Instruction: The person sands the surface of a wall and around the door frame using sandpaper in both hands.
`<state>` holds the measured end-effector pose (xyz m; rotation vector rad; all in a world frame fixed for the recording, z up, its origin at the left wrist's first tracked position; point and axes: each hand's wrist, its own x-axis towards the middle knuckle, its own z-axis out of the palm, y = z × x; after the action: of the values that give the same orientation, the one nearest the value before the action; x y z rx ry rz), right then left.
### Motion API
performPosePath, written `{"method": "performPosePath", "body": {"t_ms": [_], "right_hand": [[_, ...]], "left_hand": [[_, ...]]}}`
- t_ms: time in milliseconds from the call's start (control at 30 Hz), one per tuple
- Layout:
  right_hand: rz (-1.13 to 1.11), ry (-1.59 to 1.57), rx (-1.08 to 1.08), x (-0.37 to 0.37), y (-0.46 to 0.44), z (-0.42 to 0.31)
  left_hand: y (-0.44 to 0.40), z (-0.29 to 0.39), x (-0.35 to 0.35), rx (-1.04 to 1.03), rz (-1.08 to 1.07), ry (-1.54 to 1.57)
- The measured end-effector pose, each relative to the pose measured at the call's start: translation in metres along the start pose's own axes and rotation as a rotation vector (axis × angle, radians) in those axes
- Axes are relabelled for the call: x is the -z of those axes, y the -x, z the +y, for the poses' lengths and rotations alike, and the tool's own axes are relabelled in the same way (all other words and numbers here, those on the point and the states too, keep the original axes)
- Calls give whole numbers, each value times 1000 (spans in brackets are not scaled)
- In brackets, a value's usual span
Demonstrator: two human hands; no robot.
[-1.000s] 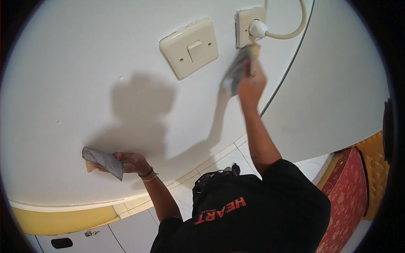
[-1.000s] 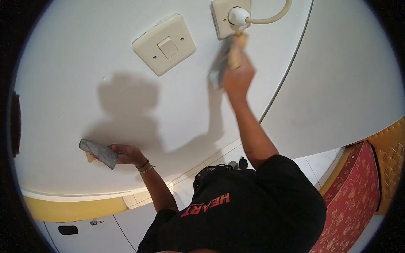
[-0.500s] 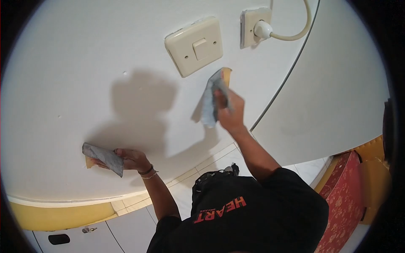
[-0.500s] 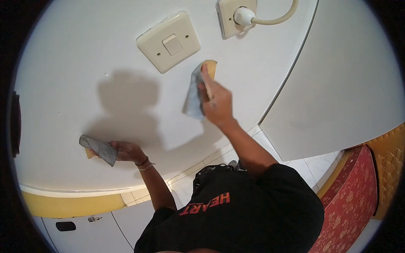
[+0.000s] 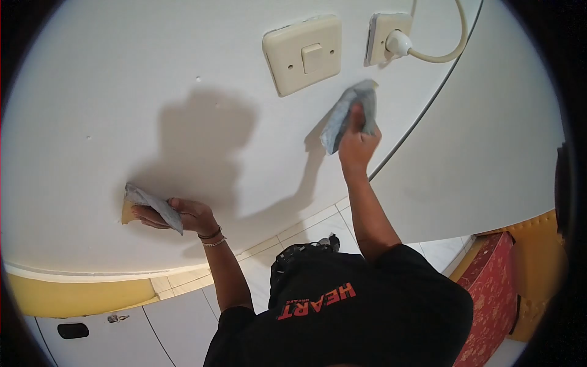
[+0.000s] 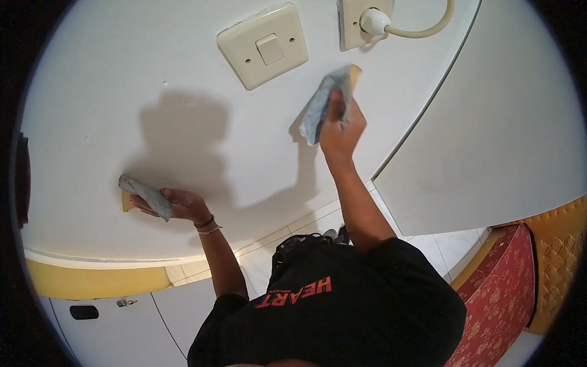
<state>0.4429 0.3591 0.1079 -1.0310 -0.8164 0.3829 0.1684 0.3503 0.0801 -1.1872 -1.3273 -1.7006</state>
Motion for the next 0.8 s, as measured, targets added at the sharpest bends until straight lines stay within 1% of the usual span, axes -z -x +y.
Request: {"method": "performPosePath", "body": {"t_ms": [33,100,133,167,233,267,300,367,433,500,533,600,633,667,700,767,800], "right_hand": [[1,2,3,-6,4,2],[-173,337,487,-21,17,1],[-254,360,405,-20,21,-8],[-255,360,407,-16,19,-8],[-183,332,526,-6,15,-6],[-120,370,370,1,8,-6],[5,169,145,0,1,-4],[-165,229,66,-2,7,-13],[-475,390,505,-10,26,0],[-821,469,314,-6,39,-25],[-849,456,318,-4,41,-17],[-593,293,437,9,31,4],[-540,306,318,20,27,6],[-415,286,379,24,21,7],[-310,332,334,31,18,9],[-163,240,201,44,6,15],[-119,196,148,48,-1,19]], "left_hand": [[0,-1,0,-18,1,-21],[0,-3,0,-55,-1,-65],[0,-4,-1,-74,-2,-89],[-1,-4,0,-94,0,-113],[-1,-4,1,-123,-7,-142],[-2,-3,1,-110,-17,-124],[-3,-1,2,-97,-26,-104],[-8,0,2,-98,-53,-151],[-17,8,0,-89,-75,-211],[-40,19,-6,-154,-36,-188],[-49,21,-6,-148,-29,-217],[-67,26,-10,-211,-64,-176],[-73,35,-16,-234,-49,-172],[-77,47,-22,-257,-39,-167],[-82,63,-25,-267,-69,-173],[-89,94,-33,-286,-155,-149],[-87,105,-36,-328,-228,-177]]}}
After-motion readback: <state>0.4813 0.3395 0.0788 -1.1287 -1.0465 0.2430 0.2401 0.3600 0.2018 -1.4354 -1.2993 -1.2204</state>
